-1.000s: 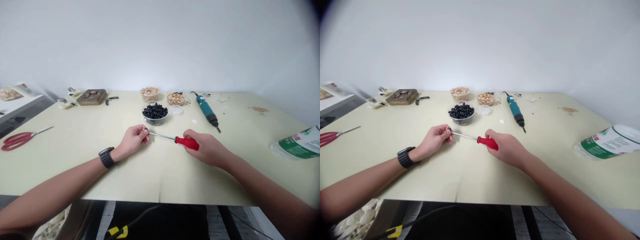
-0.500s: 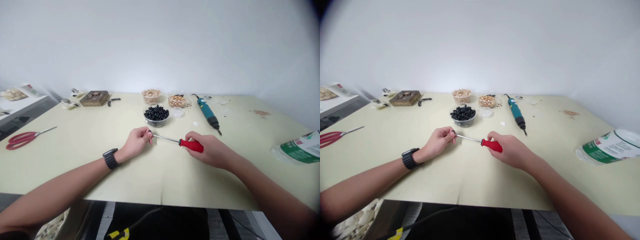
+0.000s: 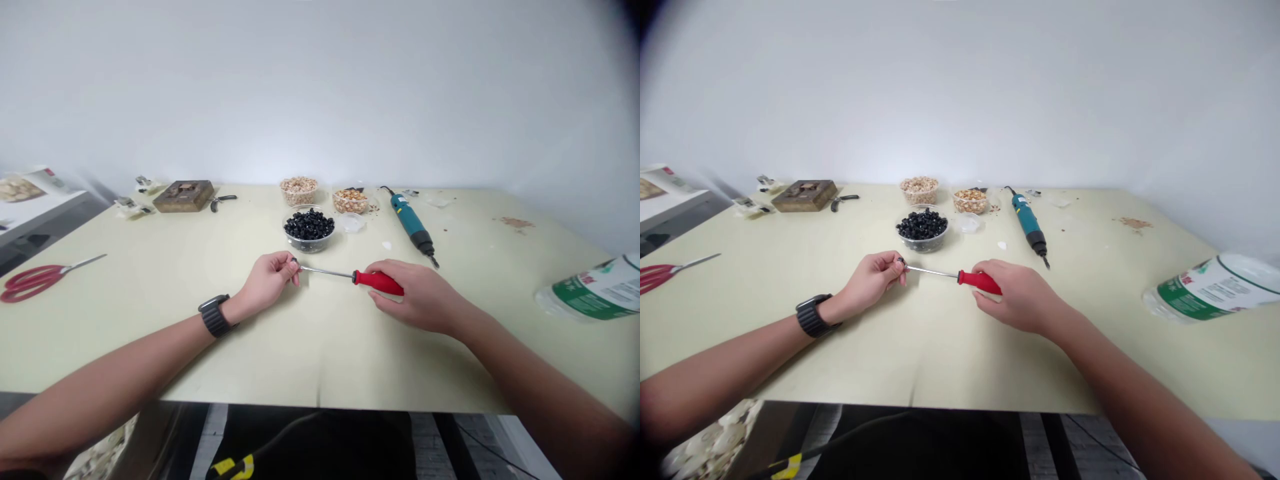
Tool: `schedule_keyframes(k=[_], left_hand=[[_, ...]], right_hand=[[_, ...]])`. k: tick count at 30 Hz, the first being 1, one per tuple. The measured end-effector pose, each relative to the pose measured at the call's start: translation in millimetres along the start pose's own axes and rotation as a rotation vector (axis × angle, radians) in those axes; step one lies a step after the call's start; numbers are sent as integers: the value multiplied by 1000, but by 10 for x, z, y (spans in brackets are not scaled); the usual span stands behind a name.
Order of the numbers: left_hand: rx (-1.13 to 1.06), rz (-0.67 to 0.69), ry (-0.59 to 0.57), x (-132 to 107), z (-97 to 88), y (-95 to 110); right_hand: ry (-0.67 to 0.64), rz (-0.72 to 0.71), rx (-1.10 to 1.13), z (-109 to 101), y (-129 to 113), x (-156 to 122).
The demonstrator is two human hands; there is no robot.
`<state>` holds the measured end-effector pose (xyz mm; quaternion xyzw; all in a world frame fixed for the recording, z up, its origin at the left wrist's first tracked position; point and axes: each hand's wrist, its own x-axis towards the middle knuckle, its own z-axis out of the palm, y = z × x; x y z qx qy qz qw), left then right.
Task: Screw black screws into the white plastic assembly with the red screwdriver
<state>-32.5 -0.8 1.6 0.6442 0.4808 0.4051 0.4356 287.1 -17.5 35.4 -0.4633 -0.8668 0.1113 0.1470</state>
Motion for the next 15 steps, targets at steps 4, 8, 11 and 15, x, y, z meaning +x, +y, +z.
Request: schedule_keyframes(k=[4,8,11,15], left_hand=[[4,-19,-1,-9,5,11],[8,-26,-5,-9,15,31],[1,-29,2,-4,15,23],[-35,-39,7,-1,-4,-17]], right_hand=[[54,-63,21,8,81,27],[53,-53,-16,42,99,45],[-16,21,-41,37,30,26],[28,-16,-8,-9,-6,13]])
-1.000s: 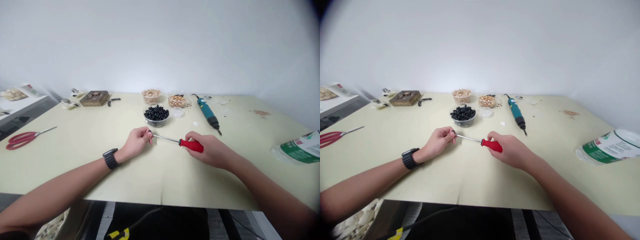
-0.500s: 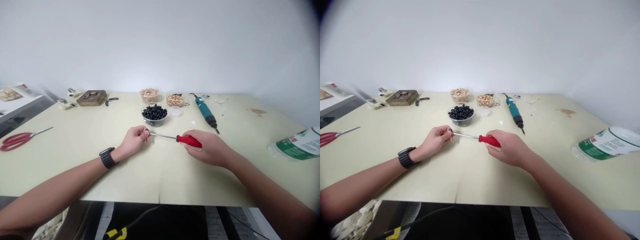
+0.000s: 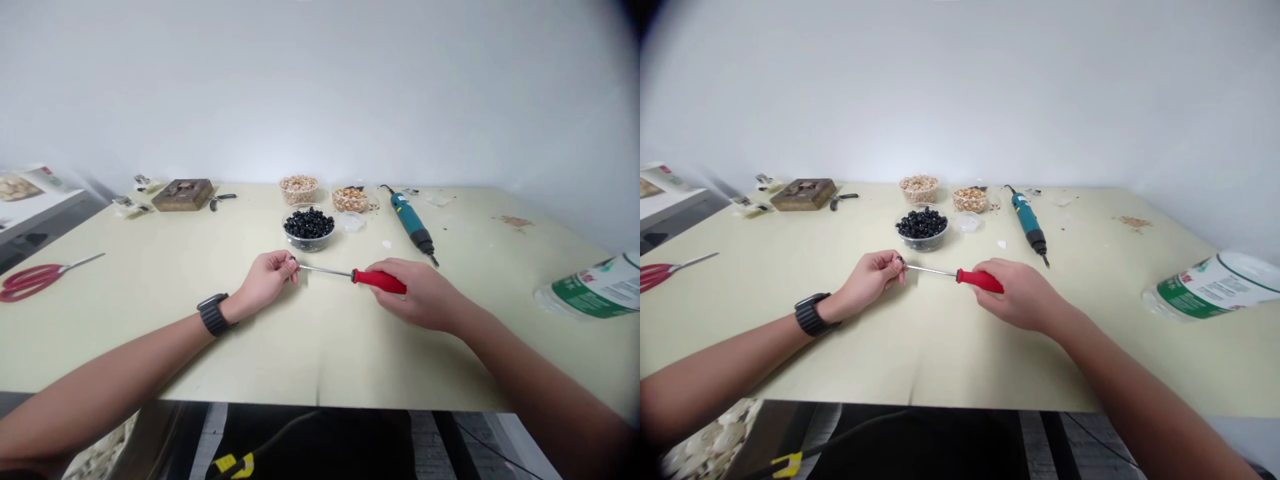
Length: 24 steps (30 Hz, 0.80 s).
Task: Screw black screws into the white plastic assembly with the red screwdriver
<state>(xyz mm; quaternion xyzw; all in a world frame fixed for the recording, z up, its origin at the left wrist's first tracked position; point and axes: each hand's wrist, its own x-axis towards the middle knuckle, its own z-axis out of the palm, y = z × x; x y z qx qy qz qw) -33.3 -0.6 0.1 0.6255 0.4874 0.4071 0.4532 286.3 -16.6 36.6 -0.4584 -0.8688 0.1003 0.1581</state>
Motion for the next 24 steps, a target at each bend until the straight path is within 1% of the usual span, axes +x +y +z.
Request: schedule_keyframes(k=[2,5,7,10,12,18,20,22,24], left_hand=[[-19,-1,4,-1,-13,-17],[-34,-14,8,-4,-24,-24],[-49,-29,11,-5,-22,-15],[-82,-45,1,-10,-12,13],[-100,-50,-9,-15,-9,32],[-160,-70,16,-14,-22,48],[-169,-76,19,-9,-25,42],[-164,-74,16,-6,-25,38],[-152,-68,6,-8,-25,38]], right_hand=[[23,-46,41,-12,33,9],[27,-51,78,2,86,21],[9,-15,102,19,91,16],[-66,75,130,21,53,-5],[-79,102,122,5,24,-14],[5,-25,124,-25,58,13],[10,-31,121,-16,84,18],[-24,3,121,-10,94,12],[-73,70,123,-10,88,3]])
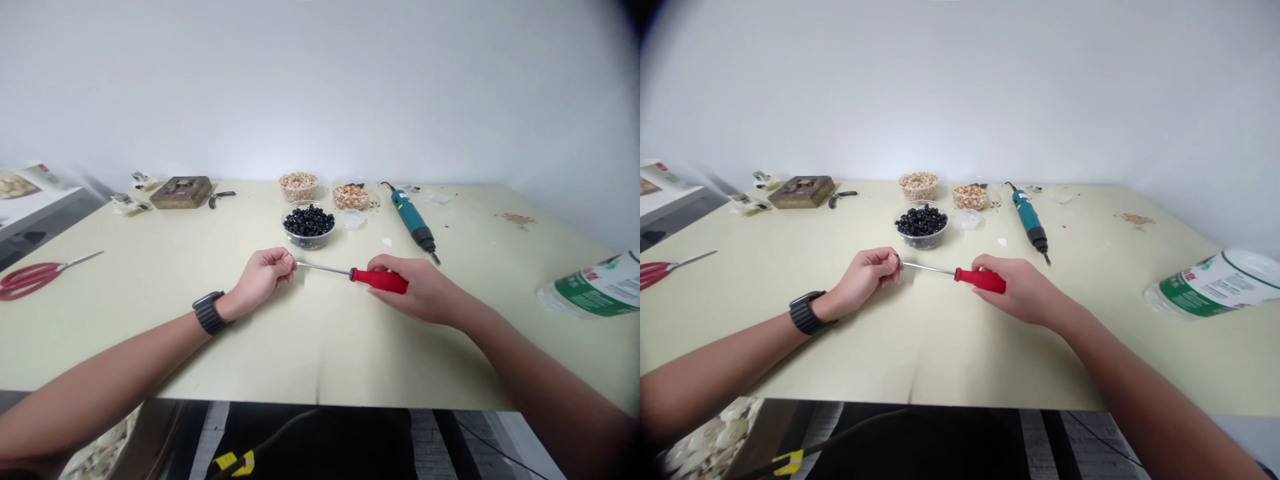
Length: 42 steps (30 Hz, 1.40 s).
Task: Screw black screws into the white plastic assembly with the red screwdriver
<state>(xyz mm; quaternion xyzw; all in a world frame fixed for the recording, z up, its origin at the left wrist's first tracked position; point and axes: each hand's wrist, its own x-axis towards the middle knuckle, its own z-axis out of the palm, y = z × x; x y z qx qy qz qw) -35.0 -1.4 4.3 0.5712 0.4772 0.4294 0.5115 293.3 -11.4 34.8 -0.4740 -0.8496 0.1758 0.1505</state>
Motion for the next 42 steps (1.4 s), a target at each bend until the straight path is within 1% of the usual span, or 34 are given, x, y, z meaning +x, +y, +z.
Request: schedule_keyframes(k=[2,3,7,9,14,20,22,26,27,29,31,33,35,39,40,42], left_hand=[[10,3,-10,-4,-2,2],[10,5,-12,-6,-3,3],[1,21,-8,-9,-1,7],[6,26,-10,-9,4,7],[9,26,-20,-8,9,-6],[2,17,-17,1,-3,-10],[3,16,-14,-2,-2,-2],[0,9,-7,-6,-2,4],[-1,6,-7,-6,-3,3],[-1,4,-6,-6,-6,0],[0,4,-3,-6,-5,0],[6,6,-7,-9,2,4],[8,13,-13,-13,10,12],[5,14,-17,-15,13,16],[6,14,-14,-13,10,14],[11,14,-6,-10,7,8]], right_hand=[[-16,42,1,-4,-12,-6],[-8,38,2,-7,-16,-5],[29,-57,38,-14,-2,15],[29,-78,41,-9,11,23],[-34,9,24,14,8,9],[68,-128,-5,19,23,13],[73,-112,-19,28,14,12],[-7,4,-43,46,-42,-8],[-5,3,-53,48,-51,-11],[24,-46,-65,47,-49,-11],[47,-105,-60,46,-20,-4],[69,-130,-63,50,16,7],[77,-108,-80,58,35,13],[36,-5,-91,62,-5,7],[43,-11,-91,59,-19,3],[75,-69,-88,51,-31,-3]])
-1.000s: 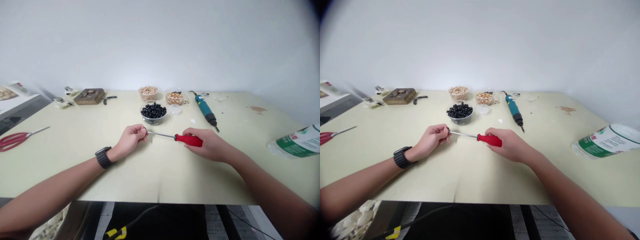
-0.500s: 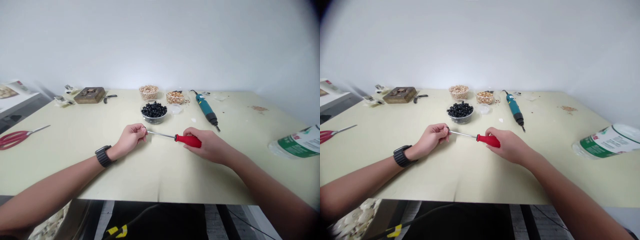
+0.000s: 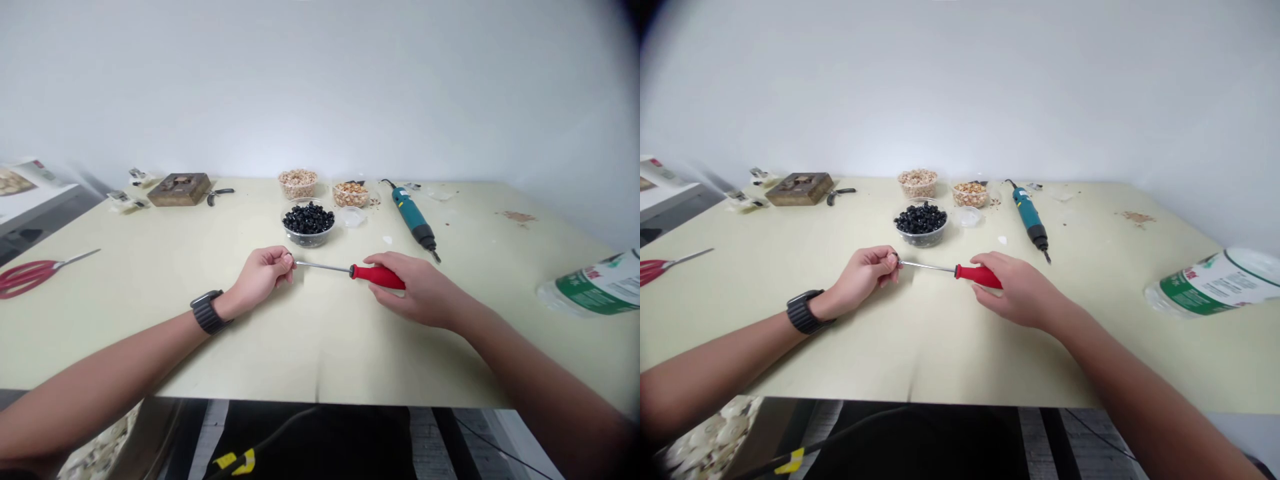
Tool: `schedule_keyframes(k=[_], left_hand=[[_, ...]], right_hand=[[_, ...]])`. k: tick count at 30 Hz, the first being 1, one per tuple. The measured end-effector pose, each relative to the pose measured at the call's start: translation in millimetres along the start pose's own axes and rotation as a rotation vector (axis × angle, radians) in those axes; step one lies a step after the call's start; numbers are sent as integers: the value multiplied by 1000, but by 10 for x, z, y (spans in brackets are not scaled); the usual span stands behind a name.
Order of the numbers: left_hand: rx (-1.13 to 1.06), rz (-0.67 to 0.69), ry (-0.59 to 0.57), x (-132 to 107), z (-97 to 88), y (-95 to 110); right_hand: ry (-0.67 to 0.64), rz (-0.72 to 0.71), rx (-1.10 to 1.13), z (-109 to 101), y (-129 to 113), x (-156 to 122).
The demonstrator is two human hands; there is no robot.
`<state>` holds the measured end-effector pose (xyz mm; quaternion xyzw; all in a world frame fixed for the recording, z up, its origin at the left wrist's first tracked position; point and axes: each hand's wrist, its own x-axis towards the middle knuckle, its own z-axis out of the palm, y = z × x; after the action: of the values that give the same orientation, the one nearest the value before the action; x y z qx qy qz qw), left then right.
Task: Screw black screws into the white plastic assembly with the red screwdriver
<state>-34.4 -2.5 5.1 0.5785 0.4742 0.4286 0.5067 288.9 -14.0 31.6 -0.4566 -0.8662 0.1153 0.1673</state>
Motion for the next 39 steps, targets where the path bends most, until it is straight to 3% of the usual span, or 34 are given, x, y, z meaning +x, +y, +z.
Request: schedule_keyframes(k=[4,10,15,21,27,33,39], left_hand=[[1,-1,-9,-4,8,-2],[-4,4,-29,-17,14,1],[-2,0,-16,-20,5,-1],[10,-4,-23,-22,17,4],[25,0,-7,-17,9,2],[32,-6,-23,-24,6,1],[25,-10,-10,-18,5,-24]], right_hand=[[43,-87,-22,11,28,2],[0,48,-108,9,-17,-7],[33,-79,-40,-6,8,-3],[-61,44,-101,41,16,-5],[-17,-84,-49,23,8,-5],[-55,36,-103,21,18,-8],[40,-79,-66,14,51,7]])
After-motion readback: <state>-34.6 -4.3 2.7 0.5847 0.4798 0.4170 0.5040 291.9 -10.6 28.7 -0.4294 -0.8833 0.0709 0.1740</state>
